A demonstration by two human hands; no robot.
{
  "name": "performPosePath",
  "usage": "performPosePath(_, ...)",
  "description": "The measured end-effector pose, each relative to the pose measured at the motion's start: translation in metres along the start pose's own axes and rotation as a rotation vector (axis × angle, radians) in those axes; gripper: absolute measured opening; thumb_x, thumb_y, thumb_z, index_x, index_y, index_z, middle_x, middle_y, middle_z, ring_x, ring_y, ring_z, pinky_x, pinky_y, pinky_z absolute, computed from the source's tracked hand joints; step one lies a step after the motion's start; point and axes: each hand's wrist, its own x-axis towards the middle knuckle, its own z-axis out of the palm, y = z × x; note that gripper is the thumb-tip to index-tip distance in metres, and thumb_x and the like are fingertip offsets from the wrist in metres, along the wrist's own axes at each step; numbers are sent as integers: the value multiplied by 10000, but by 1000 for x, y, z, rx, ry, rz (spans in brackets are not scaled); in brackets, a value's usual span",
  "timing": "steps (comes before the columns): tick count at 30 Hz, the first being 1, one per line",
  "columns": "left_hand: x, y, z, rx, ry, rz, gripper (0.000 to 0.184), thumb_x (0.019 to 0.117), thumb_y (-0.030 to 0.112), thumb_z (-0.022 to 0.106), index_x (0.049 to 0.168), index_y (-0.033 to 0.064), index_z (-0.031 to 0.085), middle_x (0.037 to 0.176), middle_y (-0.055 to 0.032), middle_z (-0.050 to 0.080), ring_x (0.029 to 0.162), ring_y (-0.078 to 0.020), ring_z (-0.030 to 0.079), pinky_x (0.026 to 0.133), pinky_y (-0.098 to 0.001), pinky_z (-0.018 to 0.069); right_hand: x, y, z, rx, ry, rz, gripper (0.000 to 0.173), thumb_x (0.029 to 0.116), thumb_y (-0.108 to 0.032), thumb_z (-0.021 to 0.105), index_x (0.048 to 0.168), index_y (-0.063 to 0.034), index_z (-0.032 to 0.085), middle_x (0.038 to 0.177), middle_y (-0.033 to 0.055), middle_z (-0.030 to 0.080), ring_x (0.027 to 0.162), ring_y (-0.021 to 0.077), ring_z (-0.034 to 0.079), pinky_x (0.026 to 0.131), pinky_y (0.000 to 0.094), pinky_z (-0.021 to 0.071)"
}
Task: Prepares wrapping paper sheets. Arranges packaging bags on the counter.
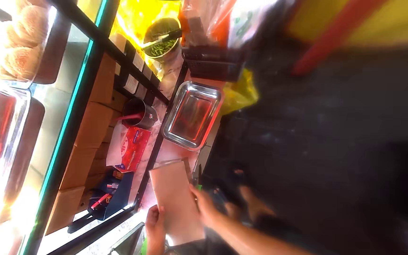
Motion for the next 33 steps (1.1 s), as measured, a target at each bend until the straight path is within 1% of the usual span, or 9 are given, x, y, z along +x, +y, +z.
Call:
performPosePath(3,-15,8,-18,-105,0,-30,203,1040,53,549,1193,-77,579,923,-163,738,826,-224,738,772,-394,636,1,1,-1,-83,20,-59,345,1003,-341,687,1028,1,654,844,115,697,754,204,688,690,381,599)
performPosePath(6,-32,13,-37,-155,37,-50,208,1050,60,522,1217,-62,550,918,-164,745,806,-220,745,752,-398,638,6,6,-3,-263,53,-156,359,870,-321,839,865,-46,608,716,34,575,624,127,546,596,311,499)
performPosePath(10,-35,13,-46,-191,35,-75,193,1051,68,519,1196,-53,557,922,-168,740,795,-219,741,731,-388,635,5,0,0,-431,79,-195,413,800,-319,893,896,-38,607,734,24,550,643,116,519,618,303,478)
performPosePath(13,-30,20,-37,-199,30,-110,232,1056,82,513,1229,-58,581,915,-172,732,781,-218,728,713,-380,626,2,-9,1,-533,77,-188,361,828,-231,860,974,8,633,794,55,597,701,135,566,679,325,515)
performPosePath(19,-22,60,-51,-232,-4,-77,326,1099,135,425,1325,-57,562,1036,-180,721,896,-226,731,807,-403,632,8,-5,0,-483,104,-188,381,801,-199,883,985,0,614,857,81,636,777,151,610,733,332,542)
performPosePath(22,-22,109,-62,-142,-19,-11,310,1096,129,416,1269,-52,599,989,-146,730,860,-197,731,779,-372,635,10,-6,-3,-492,98,-218,374,781,-213,887,946,-21,612,838,62,616,771,146,591,727,330,526)
performPosePath(26,-24,188,-67,49,-94,34,267,1074,117,489,1193,-43,665,954,-141,740,820,-202,734,742,-361,638,14,-7,-7,-513,90,-235,367,769,-204,892,920,-28,608,854,70,624,791,157,602,747,350,537)
performPosePath(30,-17,243,-72,151,-96,56,294,1085,169,486,1214,-19,673,960,-134,740,821,-207,729,741,-377,635,15,-9,-6,-522,88,-198,454,764,-221,898,1041,13,625,941,126,676,874,220,659,817,417,576)
performPosePath(33,-18,290,-79,221,-66,126,280,1093,176,463,1193,14,668,920,-84,736,787,-158,722,713,-334,630,17,-8,-10,-527,67,-168,486,763,-236,899,1073,19,624,964,139,677,888,238,664,840,440,577)
